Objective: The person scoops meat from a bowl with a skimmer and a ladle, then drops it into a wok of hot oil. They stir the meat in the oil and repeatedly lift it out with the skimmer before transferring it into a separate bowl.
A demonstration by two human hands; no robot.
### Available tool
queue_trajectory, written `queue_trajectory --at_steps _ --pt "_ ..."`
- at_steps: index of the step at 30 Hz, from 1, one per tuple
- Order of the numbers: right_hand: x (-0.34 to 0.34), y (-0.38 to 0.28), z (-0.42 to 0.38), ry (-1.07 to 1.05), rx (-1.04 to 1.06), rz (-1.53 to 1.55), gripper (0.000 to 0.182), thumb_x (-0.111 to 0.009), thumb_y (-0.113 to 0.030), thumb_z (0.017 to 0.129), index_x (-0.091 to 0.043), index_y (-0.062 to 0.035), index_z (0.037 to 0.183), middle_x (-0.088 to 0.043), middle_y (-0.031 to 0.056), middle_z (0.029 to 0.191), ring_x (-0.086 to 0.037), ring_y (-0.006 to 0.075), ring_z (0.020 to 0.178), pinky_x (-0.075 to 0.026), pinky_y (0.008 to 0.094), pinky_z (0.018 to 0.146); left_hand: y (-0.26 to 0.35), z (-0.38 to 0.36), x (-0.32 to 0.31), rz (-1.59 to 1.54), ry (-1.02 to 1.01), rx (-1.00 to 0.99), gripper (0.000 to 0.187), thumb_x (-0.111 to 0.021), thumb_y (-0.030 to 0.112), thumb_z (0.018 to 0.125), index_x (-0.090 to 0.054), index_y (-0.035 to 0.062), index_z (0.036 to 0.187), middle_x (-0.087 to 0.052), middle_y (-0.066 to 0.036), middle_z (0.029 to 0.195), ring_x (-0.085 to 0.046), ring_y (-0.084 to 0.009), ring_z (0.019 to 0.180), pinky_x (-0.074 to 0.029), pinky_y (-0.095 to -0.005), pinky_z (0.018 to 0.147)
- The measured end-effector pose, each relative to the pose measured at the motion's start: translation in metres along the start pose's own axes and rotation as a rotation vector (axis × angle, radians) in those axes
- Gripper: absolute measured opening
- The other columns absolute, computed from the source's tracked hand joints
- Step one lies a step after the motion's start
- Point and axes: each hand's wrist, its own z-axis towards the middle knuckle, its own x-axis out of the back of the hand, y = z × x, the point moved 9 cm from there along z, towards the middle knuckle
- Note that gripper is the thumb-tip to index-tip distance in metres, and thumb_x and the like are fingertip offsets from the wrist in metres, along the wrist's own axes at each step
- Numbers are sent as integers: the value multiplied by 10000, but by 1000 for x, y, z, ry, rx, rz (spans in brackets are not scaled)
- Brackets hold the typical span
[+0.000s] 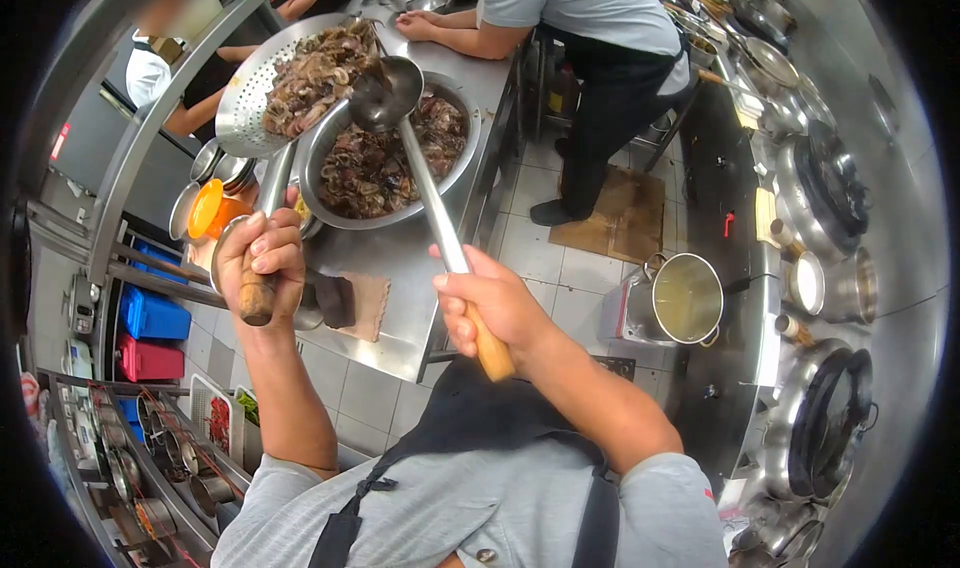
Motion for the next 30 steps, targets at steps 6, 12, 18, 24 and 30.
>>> queue_trajectory --at_steps 6,12,18,24,30 --pt "-20 -11 -62 -21 -53 172 442 -508 -51 957 -381 -78 1379 -459 19 701 -458 113 448 -404 281 371 2 13 40 62 72 -48 366 -481 -29 883 -396 -143 1220 -459 -69 832 -474 -109 620 -446 -227 486" --pt "-22 -13 -95 106 -67 -159 521 -522 -57 947 -329 -78 1430 -466 20 671 -487 123 448 -423 279 382 2 13 81 55 159 -45 315 -507 -40 865 -465 -99 1172 -484 -73 796 -491 -133 614 -446 -251 489" --pt "-8 -24 -67 165 -63 -883 581 -560 -94 927 -319 -67 1455 -532 22 675 -521 118 486 -432 269 443 -13 -2 97 22 149 22 300 -520 -32 854 -516 -62 1152 -491 -65 779 -491 -131 604 -443 -253 485" --pt "22 -35 -51 366 296 -1187 638 -572 -110 893 -300 -76 1469 -551 43 718 -553 142 620 -446 316 595 -20 -22 98 0 126 43 413 -497 -20 852 -465 -94 1257 -466 -63 794 -472 -131 613 -435 -248 476" --pt "33 -29 -33 293 133 -758 627 -562 -94 904 -274 -46 1458 -539 34 717 -499 96 468 -421 269 413 -20 -34 83 4 26 72 492 -454 -3 876 -382 -136 1344 -446 -80 856 -468 -130 631 -439 -251 490"
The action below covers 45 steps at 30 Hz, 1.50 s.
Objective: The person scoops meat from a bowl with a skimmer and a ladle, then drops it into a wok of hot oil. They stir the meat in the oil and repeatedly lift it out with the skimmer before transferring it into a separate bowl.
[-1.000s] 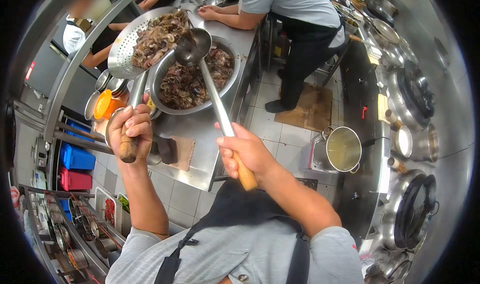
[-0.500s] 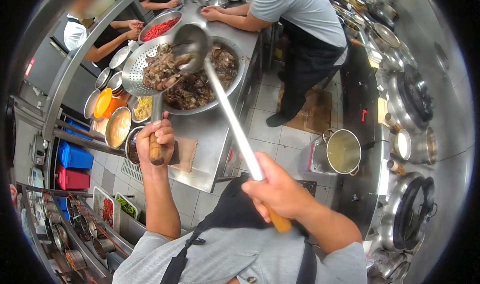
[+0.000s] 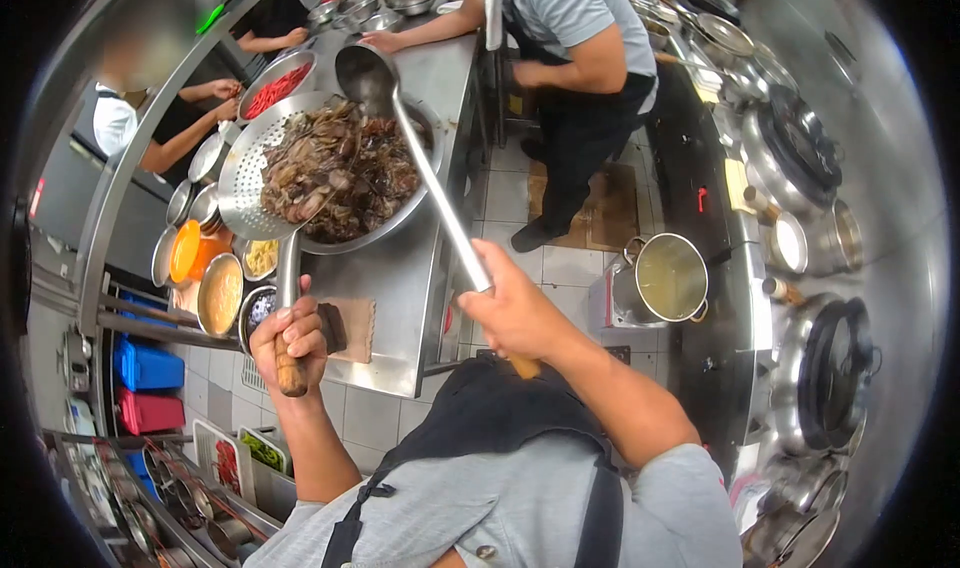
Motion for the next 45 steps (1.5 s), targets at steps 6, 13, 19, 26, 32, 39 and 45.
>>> queue_trajectory --at_steps 6,13,19,26,32,39,45 --pt "-21 1 -20 -44 25 66 632 -549 -77 931 -222 -40 1471 -494 -5 648 -485 76 450 -423 246 400 4 2 2 44 23 -29 481 -462 -3 876 -387 -137 1332 -452 -85 851 -473 -133 629 -448 -252 493" --pt "-21 -8 -38 -166 25 62 665 -584 -40 909 -262 -70 1490 -515 -7 673 -473 67 446 -390 234 399 8 1 18 31 121 -27 445 -478 -9 850 -433 -131 1276 -461 -73 804 -468 -141 625 -443 -259 500" --pt "4 12 -40 -1 76 11 640 -561 -39 912 -265 -79 1478 -512 3 692 -468 70 455 -392 241 405 -1 -15 16 51 134 -20 480 -518 -43 806 -441 -70 1279 -475 -86 804 -476 -140 580 -441 -264 451" --pt "40 50 -85 75 -7 348 631 -575 -45 906 -262 -49 1453 -482 17 652 -455 92 429 -396 245 391 -40 -45 1 117 108 135 647 -549 -73 770 -364 -3 1386 -451 -108 765 -450 -148 512 -402 -287 383" --pt "39 77 -179 119 -158 876 595 -559 -44 907 -320 -62 1451 -467 43 677 -448 95 424 -379 232 359 -109 -46 -3 154 25 537 719 -543 -75 752 -303 -26 1428 -426 -91 756 -465 -156 525 -433 -297 400" --pt "14 110 -284 437 -75 1204 627 -555 -54 904 -310 -61 1481 -409 15 637 -438 76 413 -362 217 335 -219 -7 -5 288 -14 1032 671 -556 -49 743 -388 -4 1391 -431 -79 761 -455 -143 521 -399 -271 387" --pt "35 129 -345 676 273 1241 544 -528 -72 959 -345 -136 1467 -438 8 685 -436 72 438 -359 231 371 -352 5 -51 435 -149 1289 660 -552 -44 742 -389 -9 1381 -438 -97 733 -444 -153 495 -389 -280 373"
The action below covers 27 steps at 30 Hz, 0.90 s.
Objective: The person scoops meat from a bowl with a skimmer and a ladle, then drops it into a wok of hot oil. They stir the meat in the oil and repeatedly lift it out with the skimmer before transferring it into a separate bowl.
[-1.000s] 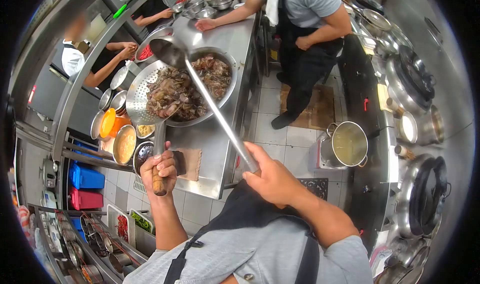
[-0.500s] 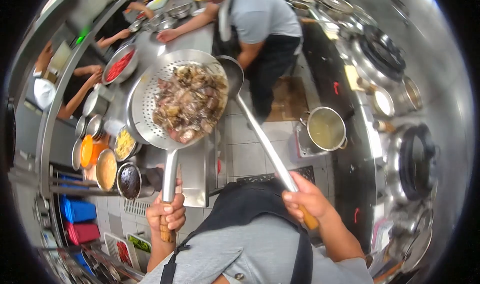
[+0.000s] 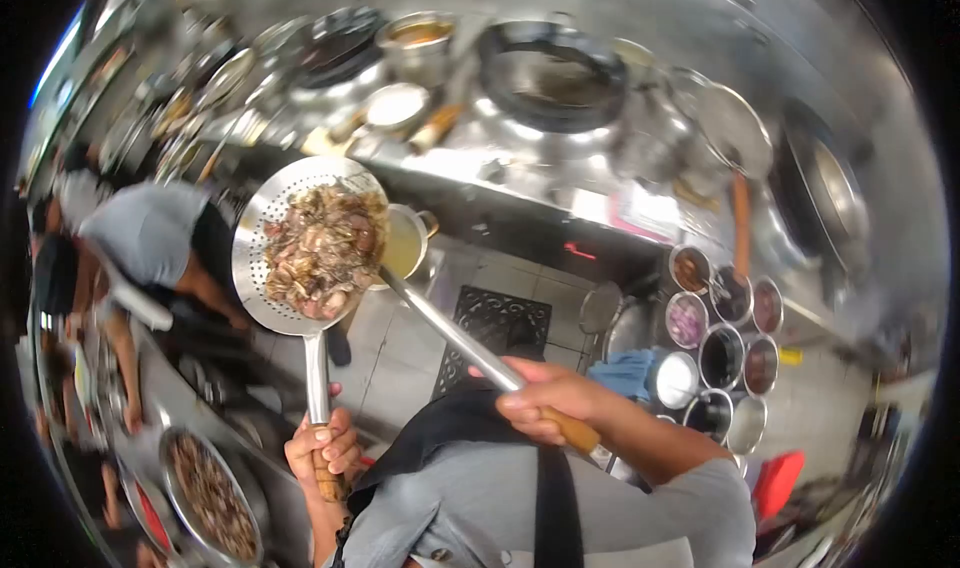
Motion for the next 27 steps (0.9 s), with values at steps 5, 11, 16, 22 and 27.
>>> queue_trajectory --at_steps 5,11,16,22,27 --pt "-89 191 -29 37 395 -85 524 -538 -76 959 -362 -150 1448 -451 18 689 -442 93 428 -367 249 371 15 -120 56 6 -395 113 618 -546 -25 764 -403 -30 1365 -439 -75 739 -443 -124 509 -407 -263 395" --pt "-112 265 -38 510 784 -517 520 -533 -55 925 -357 -91 1413 -486 32 691 -481 105 434 -401 254 381 38 -138 56 42 -603 262 461 -552 -23 818 -481 -66 1272 -459 -56 753 -447 -116 553 -381 -241 439" --pt "-139 261 -84 923 861 -771 654 -543 -81 898 -246 -80 1481 -526 54 722 -483 115 453 -414 284 409 50 -112 18 152 -537 336 282 -560 -30 828 -540 -28 1110 -498 -37 731 -465 -119 572 -402 -250 494" --pt "-129 191 -64 1169 706 -1203 680 -534 -167 890 -219 -40 1479 -639 318 984 -632 484 920 -487 468 830 57 13 -14 264 -411 381 190 -554 -53 807 -521 4 985 -511 -40 700 -494 -127 565 -448 -264 503" --pt "-108 122 -5 1152 467 -1306 646 -516 -184 893 -243 -54 1464 -653 285 1014 -629 451 964 -462 506 872 50 57 -10 303 -384 444 196 -555 -50 805 -515 -28 996 -515 -45 702 -502 -130 563 -452 -247 496"
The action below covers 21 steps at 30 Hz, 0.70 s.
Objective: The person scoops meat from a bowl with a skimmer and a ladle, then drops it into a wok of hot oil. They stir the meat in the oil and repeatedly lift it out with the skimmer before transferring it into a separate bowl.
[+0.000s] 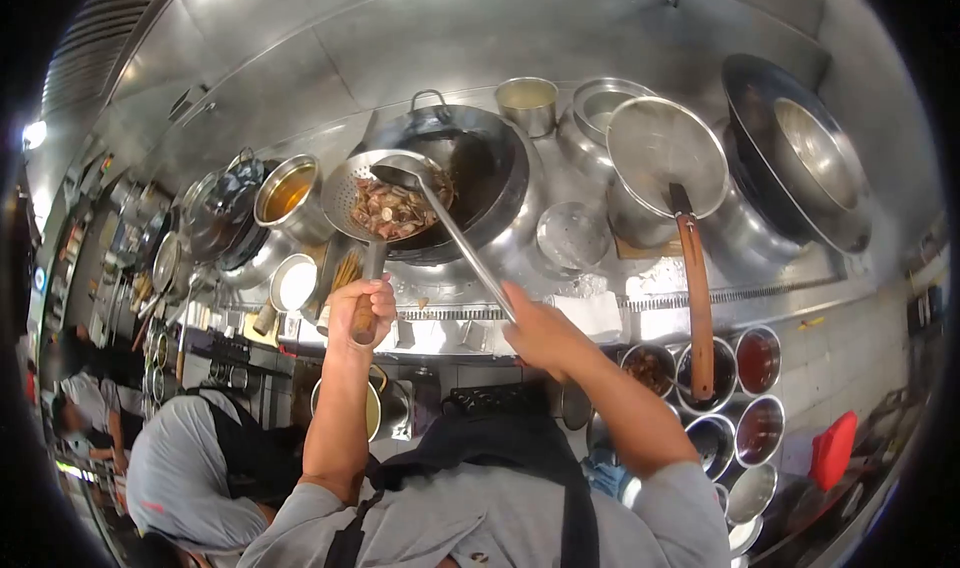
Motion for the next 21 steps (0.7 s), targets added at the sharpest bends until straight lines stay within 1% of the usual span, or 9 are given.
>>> queue_trajectory --at_steps 2,5,8,11,14,15,16,20,21 --pt "-4 4 47 41 44 -46 627 -504 -170 894 -258 -47 1458 -650 290 1039 -625 454 984 -458 515 885 4 24 9 18 26 -30 231 -561 -41 805 -503 -66 1028 -516 -45 716 -515 -131 579 -441 -234 497" --pt "-10 -4 80 89 23 -85 613 -489 -156 899 -276 -27 1459 -640 301 1087 -609 472 1028 -450 526 909 14 44 21 29 -1 13 170 -570 -45 799 -524 -26 962 -533 -48 701 -522 -137 571 -458 -257 500" --pt "-20 -6 115 156 59 -40 611 -480 -159 906 -272 -25 1465 -638 311 1080 -604 483 1029 -447 526 918 35 58 32 61 -18 46 127 -570 -42 793 -537 -3 909 -549 -54 702 -526 -138 571 -465 -276 501" --pt "-21 -6 143 278 66 -61 664 -539 -176 894 -247 -85 1484 -653 299 956 -641 471 896 -469 531 856 49 62 30 98 -2 46 137 -577 -36 781 -537 14 902 -551 -52 702 -532 -141 571 -469 -279 498" --pt "-20 -17 163 332 35 46 665 -548 -168 883 -259 -71 1474 -661 285 933 -638 469 911 -469 515 852 77 79 40 116 -20 79 138 -583 -34 779 -540 20 898 -550 -48 698 -539 -144 568 -473 -277 494" --pt "-21 -19 166 354 26 46 669 -554 -164 881 -260 -68 1474 -660 283 940 -639 466 915 -472 508 847 87 81 44 122 -15 82 128 -589 -37 776 -537 16 881 -547 -54 692 -544 -147 566 -477 -279 487" --pt "-16 -19 131 360 37 45 673 -560 -160 878 -262 -64 1473 -660 282 948 -640 463 920 -474 500 842 77 51 29 138 -13 45 126 -591 -39 775 -535 12 877 -547 -57 691 -545 -148 566 -477 -281 485" --pt "-20 -28 114 381 -46 112 685 -581 -136 867 -273 -54 1473 -655 280 979 -642 452 929 -483 475 824 110 62 42 181 -24 15 121 -596 -46 770 -527 -6 860 -546 -72 698 -547 -153 565 -479 -291 471" --pt "-20 -29 107 392 -58 139 686 -586 -134 866 -278 -54 1473 -656 272 980 -648 431 917 -487 463 814 114 62 42 180 -33 14 121 -596 -47 769 -526 -6 859 -546 -73 698 -547 -154 564 -479 -292 470"
